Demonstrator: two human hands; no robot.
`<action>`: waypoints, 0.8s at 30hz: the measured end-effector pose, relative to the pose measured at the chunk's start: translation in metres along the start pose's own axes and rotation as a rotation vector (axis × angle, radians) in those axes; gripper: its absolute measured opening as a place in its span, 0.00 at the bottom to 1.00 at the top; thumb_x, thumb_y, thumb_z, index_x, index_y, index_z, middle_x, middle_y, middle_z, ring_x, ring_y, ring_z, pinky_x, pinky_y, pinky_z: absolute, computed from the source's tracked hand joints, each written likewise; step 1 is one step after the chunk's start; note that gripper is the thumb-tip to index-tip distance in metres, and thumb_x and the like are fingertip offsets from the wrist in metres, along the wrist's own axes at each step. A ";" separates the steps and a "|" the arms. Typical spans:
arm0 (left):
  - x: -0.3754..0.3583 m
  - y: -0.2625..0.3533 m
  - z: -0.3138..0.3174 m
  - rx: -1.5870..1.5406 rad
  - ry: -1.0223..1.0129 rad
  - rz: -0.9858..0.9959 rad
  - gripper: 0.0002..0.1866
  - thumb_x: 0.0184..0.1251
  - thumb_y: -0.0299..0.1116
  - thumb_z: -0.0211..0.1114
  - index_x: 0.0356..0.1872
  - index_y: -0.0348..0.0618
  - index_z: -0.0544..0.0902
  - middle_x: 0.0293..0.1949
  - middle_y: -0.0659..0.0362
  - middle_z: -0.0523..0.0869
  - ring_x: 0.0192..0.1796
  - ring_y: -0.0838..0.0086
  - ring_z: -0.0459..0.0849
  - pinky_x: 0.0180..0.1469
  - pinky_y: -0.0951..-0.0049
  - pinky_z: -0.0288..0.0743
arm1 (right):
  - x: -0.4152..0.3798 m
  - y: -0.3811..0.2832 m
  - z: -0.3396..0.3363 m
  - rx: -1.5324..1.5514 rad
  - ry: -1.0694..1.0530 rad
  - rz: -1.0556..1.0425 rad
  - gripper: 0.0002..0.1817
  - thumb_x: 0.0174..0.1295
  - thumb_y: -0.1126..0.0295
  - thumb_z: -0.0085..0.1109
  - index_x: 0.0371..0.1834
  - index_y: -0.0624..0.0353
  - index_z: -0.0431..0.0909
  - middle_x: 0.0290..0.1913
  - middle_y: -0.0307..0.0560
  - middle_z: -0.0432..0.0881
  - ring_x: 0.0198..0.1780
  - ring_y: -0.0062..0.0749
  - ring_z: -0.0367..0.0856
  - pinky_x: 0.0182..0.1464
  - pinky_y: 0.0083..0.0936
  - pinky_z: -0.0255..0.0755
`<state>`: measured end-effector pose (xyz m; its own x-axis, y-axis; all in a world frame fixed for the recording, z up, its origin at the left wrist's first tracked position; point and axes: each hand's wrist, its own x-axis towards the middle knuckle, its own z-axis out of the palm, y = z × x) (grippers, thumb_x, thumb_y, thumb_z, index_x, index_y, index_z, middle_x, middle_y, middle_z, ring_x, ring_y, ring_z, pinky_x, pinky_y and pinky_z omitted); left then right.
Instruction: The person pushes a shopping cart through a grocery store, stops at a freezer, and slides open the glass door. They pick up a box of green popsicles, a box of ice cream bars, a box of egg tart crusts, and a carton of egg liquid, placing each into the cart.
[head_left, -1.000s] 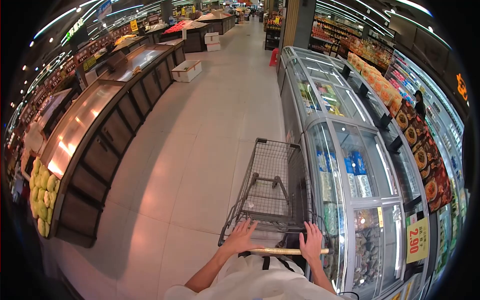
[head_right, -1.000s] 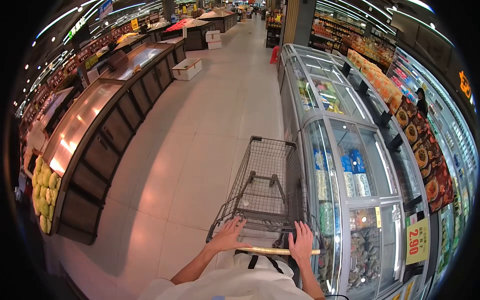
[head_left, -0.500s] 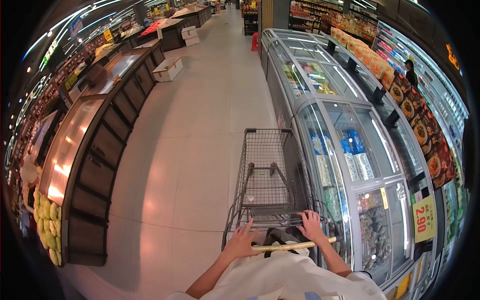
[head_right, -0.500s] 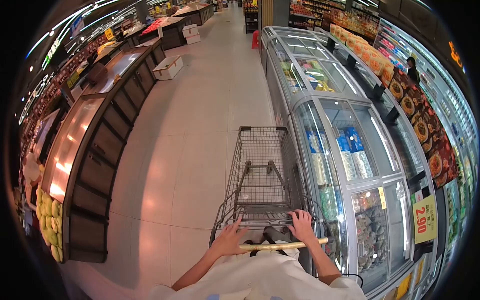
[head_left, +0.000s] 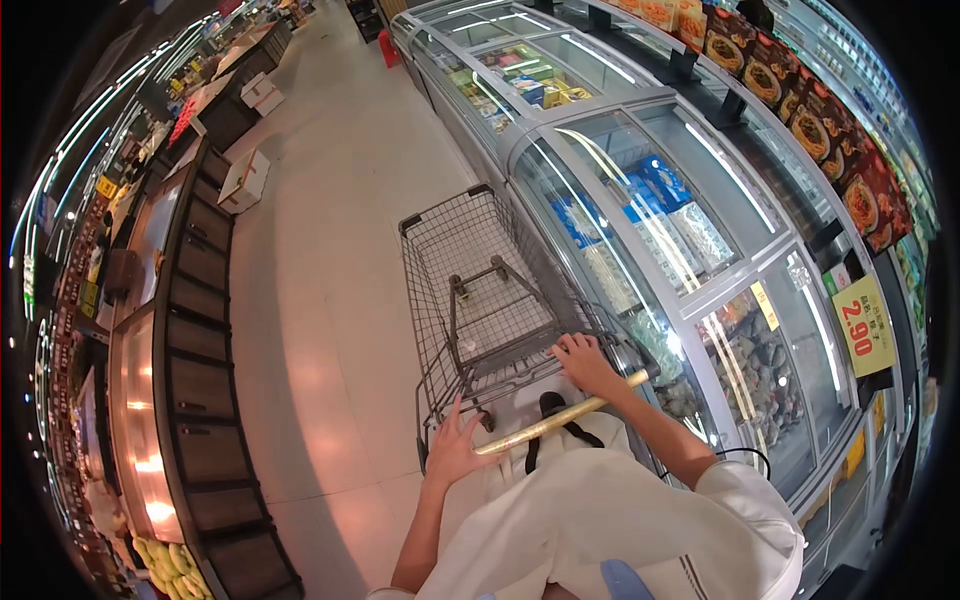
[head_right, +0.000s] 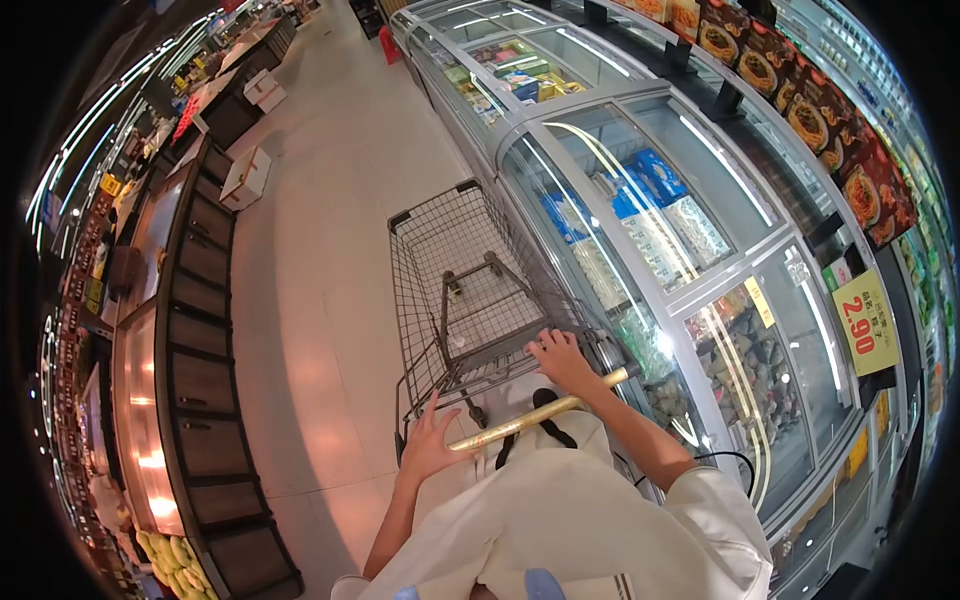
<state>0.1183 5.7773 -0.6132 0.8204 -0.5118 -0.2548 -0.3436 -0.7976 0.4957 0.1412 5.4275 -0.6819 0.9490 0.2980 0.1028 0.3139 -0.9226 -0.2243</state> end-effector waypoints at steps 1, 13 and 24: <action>0.010 -0.004 -0.006 0.006 0.001 -0.003 0.49 0.42 0.67 0.80 0.68 0.52 0.81 0.84 0.46 0.52 0.76 0.44 0.69 0.75 0.46 0.64 | 0.013 0.002 -0.002 0.050 0.031 0.007 0.27 0.55 0.60 0.76 0.57 0.46 0.77 0.54 0.43 0.73 0.58 0.42 0.73 0.61 0.47 0.66; 0.115 -0.042 -0.047 0.066 0.030 -0.014 0.42 0.43 0.58 0.83 0.61 0.51 0.84 0.82 0.43 0.56 0.71 0.43 0.74 0.68 0.49 0.72 | 0.126 0.034 -0.003 0.209 0.027 0.184 0.30 0.64 0.65 0.67 0.69 0.56 0.72 0.69 0.55 0.68 0.75 0.50 0.61 0.77 0.56 0.54; 0.199 -0.080 -0.082 0.066 0.062 0.007 0.40 0.43 0.54 0.84 0.60 0.48 0.84 0.82 0.43 0.57 0.73 0.43 0.72 0.67 0.47 0.74 | 0.213 0.068 0.007 0.113 0.110 0.417 0.22 0.59 0.66 0.65 0.56 0.62 0.76 0.56 0.61 0.80 0.62 0.53 0.77 0.70 0.46 0.64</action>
<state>0.3464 5.7659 -0.6355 0.8439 -0.4983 -0.1989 -0.3770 -0.8145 0.4409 0.3649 5.4301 -0.6815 0.9885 -0.1270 0.0823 -0.0877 -0.9241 -0.3721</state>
